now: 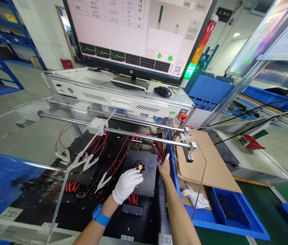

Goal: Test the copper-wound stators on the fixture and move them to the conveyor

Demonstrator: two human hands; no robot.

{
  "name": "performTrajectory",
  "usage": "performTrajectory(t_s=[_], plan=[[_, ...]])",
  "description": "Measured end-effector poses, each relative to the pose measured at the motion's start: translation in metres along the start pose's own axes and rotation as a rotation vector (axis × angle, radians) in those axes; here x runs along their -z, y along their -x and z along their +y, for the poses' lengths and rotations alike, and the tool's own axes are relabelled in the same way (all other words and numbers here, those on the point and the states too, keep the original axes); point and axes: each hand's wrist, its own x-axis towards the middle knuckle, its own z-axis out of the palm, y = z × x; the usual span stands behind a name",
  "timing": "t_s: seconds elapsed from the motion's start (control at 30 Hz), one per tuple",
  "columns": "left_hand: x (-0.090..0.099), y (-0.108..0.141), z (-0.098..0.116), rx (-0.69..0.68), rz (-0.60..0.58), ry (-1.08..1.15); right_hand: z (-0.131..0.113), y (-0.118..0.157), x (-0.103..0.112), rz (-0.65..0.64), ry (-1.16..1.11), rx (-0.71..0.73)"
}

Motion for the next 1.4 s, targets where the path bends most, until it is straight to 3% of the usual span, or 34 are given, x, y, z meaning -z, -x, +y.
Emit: performTrajectory(t_s=[0.07, 0.17, 0.3, 0.37, 0.47, 0.6, 0.73, 0.93, 1.17, 1.3, 1.4], plan=[[-0.002, -0.004, 0.001, -0.032, -0.01, -0.033, -0.002, 0.003, 0.0, -0.033, 0.019, -0.036], [-0.006, -0.01, 0.005, 0.007, -0.066, -0.021, -0.004, 0.031, 0.009, -0.047, 0.013, 0.025], [-0.006, -0.018, 0.011, 0.164, -0.162, 0.066, -0.005, 0.075, 0.019, -0.289, 0.069, 0.038], [-0.005, -0.02, 0.013, 0.222, -0.182, 0.068, -0.005, 0.084, 0.024, -0.336, 0.097, 0.017], [-0.007, -0.019, 0.013, 0.303, -0.17, 0.072, -0.007, 0.076, 0.035, -0.32, 0.005, -0.003], [-0.016, -0.015, 0.011, 0.391, -0.141, 0.155, -0.027, 0.048, 0.05, -0.273, -0.465, -0.073], [-0.022, -0.014, 0.011, 0.425, -0.106, 0.18, -0.055, 0.04, 0.042, -0.252, -0.785, -0.115], [-0.023, -0.014, 0.01, 0.414, -0.115, 0.165, -0.067, 0.046, 0.021, -0.138, -0.786, -0.132], [-0.021, -0.015, 0.013, 0.482, -0.032, 0.225, -0.056, 0.046, 0.034, -0.242, -0.904, -0.255], [-0.021, -0.015, 0.013, 0.52, 0.002, 0.257, -0.038, 0.042, 0.029, -0.08, -0.917, -0.382], [-0.022, -0.014, 0.012, 0.522, 0.007, 0.255, -0.03, 0.039, 0.018, -0.002, -0.907, -0.385]])
